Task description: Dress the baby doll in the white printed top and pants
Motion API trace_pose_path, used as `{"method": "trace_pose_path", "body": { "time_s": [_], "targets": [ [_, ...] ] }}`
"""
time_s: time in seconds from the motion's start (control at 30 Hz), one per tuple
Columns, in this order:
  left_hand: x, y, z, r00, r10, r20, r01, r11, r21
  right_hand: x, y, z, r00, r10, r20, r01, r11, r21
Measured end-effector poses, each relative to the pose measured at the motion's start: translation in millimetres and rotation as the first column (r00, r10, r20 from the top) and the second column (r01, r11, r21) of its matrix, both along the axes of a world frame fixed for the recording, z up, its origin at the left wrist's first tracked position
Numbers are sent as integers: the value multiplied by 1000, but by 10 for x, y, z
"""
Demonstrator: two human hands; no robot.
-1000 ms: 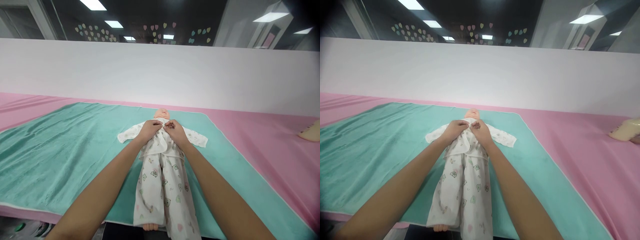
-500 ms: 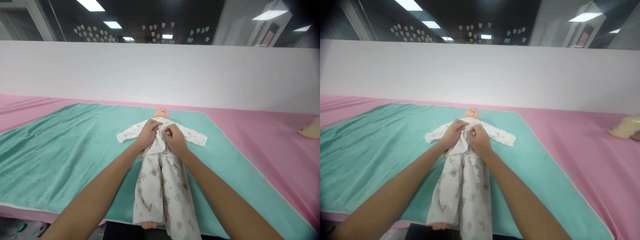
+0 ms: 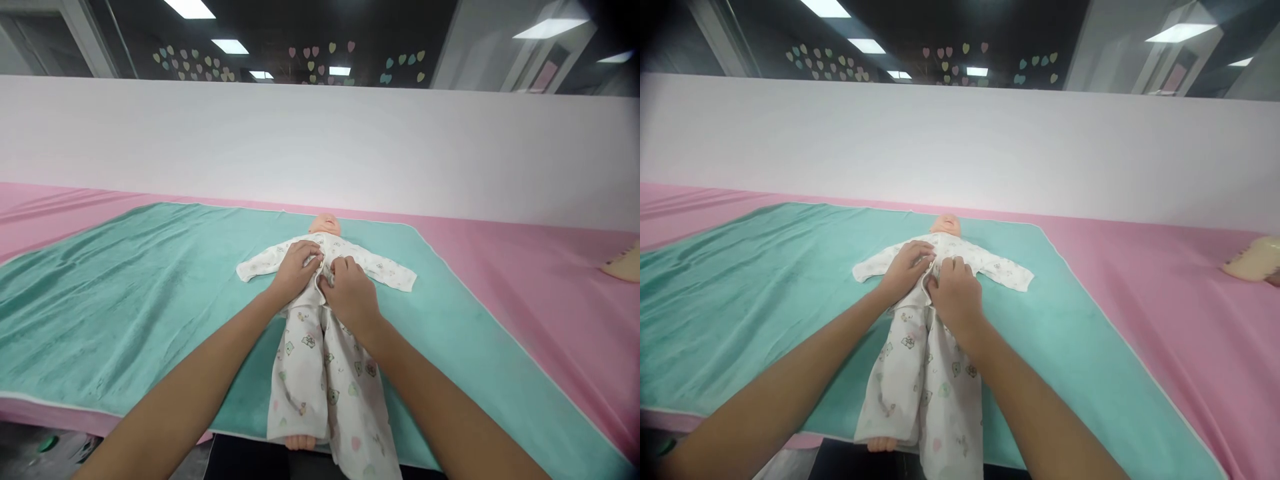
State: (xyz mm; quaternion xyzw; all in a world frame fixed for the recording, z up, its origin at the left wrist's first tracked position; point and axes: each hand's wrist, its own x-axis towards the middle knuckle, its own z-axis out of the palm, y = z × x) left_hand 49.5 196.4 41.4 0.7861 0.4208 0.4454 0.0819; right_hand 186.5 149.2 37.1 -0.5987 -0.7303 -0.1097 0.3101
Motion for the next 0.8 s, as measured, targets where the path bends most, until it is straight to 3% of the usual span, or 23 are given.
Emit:
{"method": "trace_pose_path", "body": {
  "time_s": [0.1, 0.2, 0.37, 0.6, 0.8],
  "targets": [
    [-10, -53, 42, 1000, -19, -19, 19, 999, -29, -34, 28, 17, 998, -30, 59, 29, 1000, 10],
    [-37, -89, 91, 996, -87, -26, 83, 991, -108, -17, 79, 31, 999, 19, 50, -20, 1000, 8],
    [-44, -123, 125, 987, -159, 20, 160, 967, -200, 128, 122, 15, 972, 178, -153, -181, 983, -4],
    [-6, -199, 170, 985, -135, 108, 161, 946, -281, 242, 74, 38, 808, 334, -486, -396, 918, -27],
    [-27, -201, 179, 975, -185, 119, 212, 938, -275, 266, 68, 59, 624, 339, -704, -489, 872, -13]
  ]
}}
